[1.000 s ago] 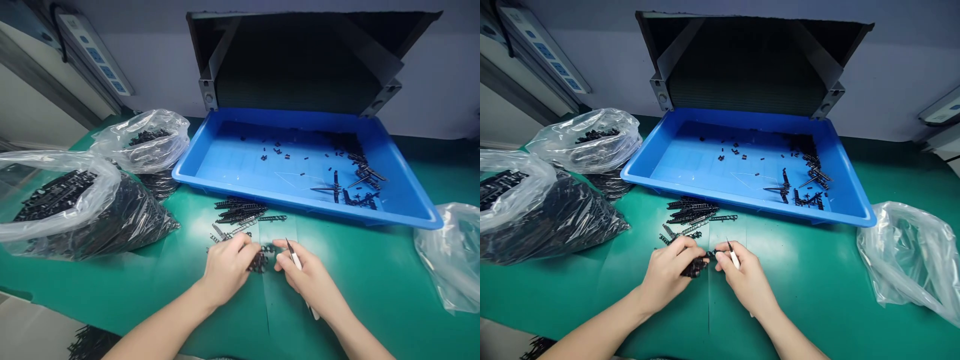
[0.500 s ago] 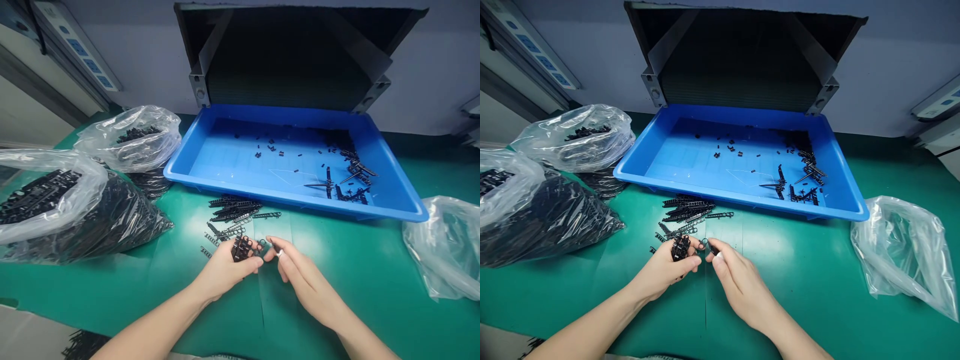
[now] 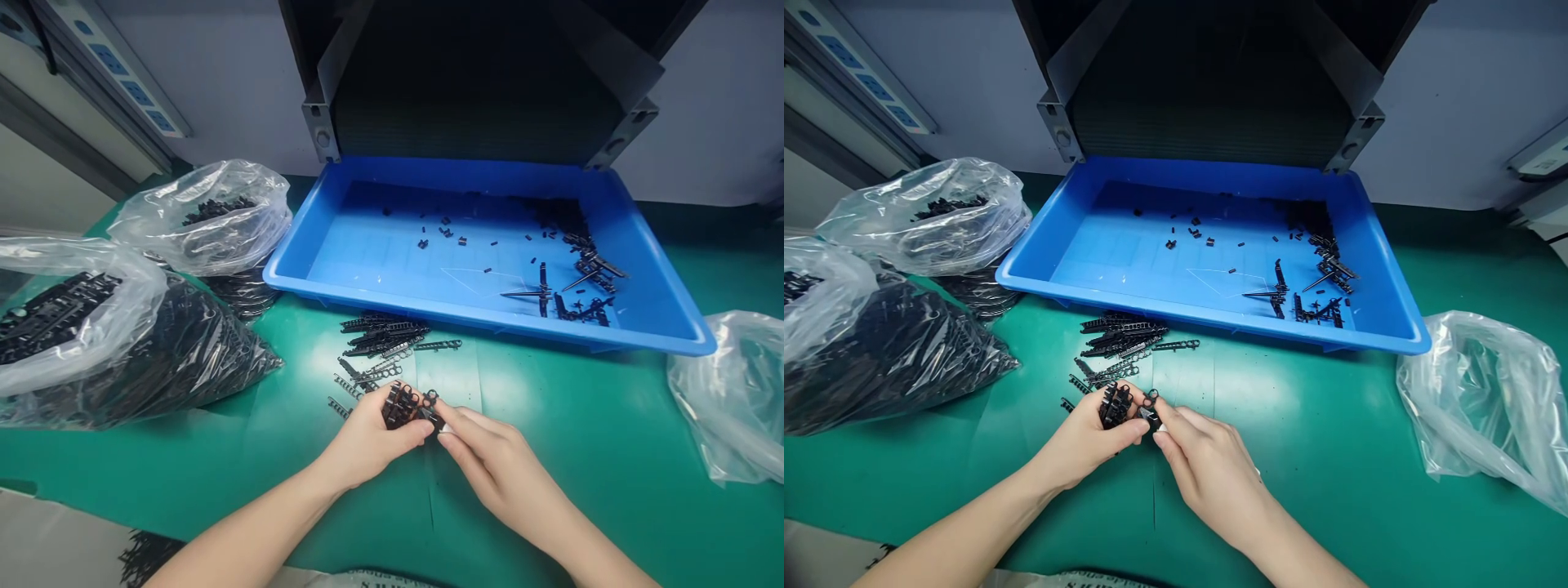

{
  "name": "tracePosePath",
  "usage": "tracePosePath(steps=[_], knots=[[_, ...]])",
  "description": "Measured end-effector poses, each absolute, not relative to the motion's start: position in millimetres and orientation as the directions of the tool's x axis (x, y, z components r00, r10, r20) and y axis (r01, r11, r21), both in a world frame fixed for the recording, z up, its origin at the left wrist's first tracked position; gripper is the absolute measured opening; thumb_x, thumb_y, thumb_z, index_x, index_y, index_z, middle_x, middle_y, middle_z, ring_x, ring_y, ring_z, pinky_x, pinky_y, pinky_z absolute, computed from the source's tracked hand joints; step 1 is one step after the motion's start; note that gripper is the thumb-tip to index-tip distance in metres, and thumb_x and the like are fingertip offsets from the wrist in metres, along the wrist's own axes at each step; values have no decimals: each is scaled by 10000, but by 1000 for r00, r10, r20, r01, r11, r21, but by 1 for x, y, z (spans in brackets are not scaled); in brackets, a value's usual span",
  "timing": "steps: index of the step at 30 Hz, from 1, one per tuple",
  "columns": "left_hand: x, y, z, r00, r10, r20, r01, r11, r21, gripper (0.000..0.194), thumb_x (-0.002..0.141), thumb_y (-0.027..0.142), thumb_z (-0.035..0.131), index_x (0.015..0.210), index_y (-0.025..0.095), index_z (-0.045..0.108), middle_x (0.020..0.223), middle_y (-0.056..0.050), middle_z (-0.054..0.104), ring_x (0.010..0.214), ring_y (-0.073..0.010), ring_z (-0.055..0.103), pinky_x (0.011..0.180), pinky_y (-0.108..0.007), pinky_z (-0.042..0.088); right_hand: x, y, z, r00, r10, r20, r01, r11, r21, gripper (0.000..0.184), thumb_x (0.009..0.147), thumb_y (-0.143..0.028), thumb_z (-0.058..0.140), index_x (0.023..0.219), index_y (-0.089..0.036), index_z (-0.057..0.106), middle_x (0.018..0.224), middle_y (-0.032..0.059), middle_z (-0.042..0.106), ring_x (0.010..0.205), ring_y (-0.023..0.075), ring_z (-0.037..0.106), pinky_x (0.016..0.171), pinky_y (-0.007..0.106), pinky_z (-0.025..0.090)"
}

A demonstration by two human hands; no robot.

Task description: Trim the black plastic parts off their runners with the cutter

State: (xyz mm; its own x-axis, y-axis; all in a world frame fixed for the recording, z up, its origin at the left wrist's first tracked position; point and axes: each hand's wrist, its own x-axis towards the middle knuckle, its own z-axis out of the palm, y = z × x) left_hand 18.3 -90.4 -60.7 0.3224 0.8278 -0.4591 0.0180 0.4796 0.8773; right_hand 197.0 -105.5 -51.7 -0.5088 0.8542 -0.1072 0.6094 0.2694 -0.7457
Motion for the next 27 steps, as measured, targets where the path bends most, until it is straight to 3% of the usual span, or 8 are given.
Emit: tracePosePath(steps=[5, 14, 16, 19, 21, 23, 27], knots=[[19, -92, -62, 314, 842, -438, 18, 456, 890, 167, 721, 282, 608, 789, 155, 524, 664, 23, 508, 593, -108, 476, 588, -229, 403, 192, -107, -51, -485, 861, -151, 615, 213, -759, 405, 924, -276, 281, 1264, -147, 460, 888, 91, 608, 744, 207, 585, 629, 327, 488], [25, -93, -61, 292, 844, -449, 67, 450, 890, 165, 762, 314, 540, 776, 162, 476, 567, 51, 440, 493, -85, 384, 503, -202, 348, 188, -111, -57, -436, 894, -106, 600, 201, -774, 403, 925, -262, 273, 1257, -130, 459, 914, 111, 610, 756, 217, 591, 602, 324, 473], [24, -92, -58, 285, 852, -439, 136, 417, 899, 146, 766, 307, 522, 775, 170, 471, 600, 40, 471, 527, -97, 429, 525, -204, 371, 188, -112, -60, -414, 905, -95, 613, 200, -764, 402, 923, -273, 279, 1253, -133, 461, 926, 111, 612, 763, 215, 595, 610, 325, 476], [18, -85, -52, 190, 929, -319, 385, 228, 894, 72, 733, 226, 513, 784, 187, 481, 689, 23, 534, 613, -126, 504, 554, -206, 393, 191, -110, -62, -371, 921, -120, 629, 154, -762, 394, 917, -303, 295, 1250, -167, 457, 959, 96, 619, 774, 202, 605, 646, 322, 490], [10, -77, -50, 93, 971, -222, 610, 121, 783, 139, 692, 150, 511, 822, 197, 496, 739, 18, 575, 647, -146, 541, 562, -212, 395, 193, -107, -61, -324, 931, -166, 635, 84, -768, 388, 903, -336, 328, 1234, -185, 463, 983, 84, 628, 805, 201, 610, 694, 320, 498], [2, -69, -51, 34, 983, -179, 799, 81, 595, 236, 680, 110, 515, 898, 200, 509, 800, 0, 614, 704, -181, 581, 585, -233, 401, 195, -103, -58, -277, 939, -203, 637, 21, -771, 369, 882, -366, 368, 1188, -199, 489, 947, 69, 642, 783, 201, 613, 706, 319, 498], [-9, -61, -56, -7, 980, -197, 968, 56, 245, 257, 754, 149, 528, 1007, 199, 531, 899, -50, 653, 793, -258, 615, 585, -282, 411, 195, -97, -54, -230, 933, -276, 636, -70, -768, 322, 865, -401, 374, 1081, -226, 535, 761, 28, 633, 631, 180, 586, 605, 294, 479]])
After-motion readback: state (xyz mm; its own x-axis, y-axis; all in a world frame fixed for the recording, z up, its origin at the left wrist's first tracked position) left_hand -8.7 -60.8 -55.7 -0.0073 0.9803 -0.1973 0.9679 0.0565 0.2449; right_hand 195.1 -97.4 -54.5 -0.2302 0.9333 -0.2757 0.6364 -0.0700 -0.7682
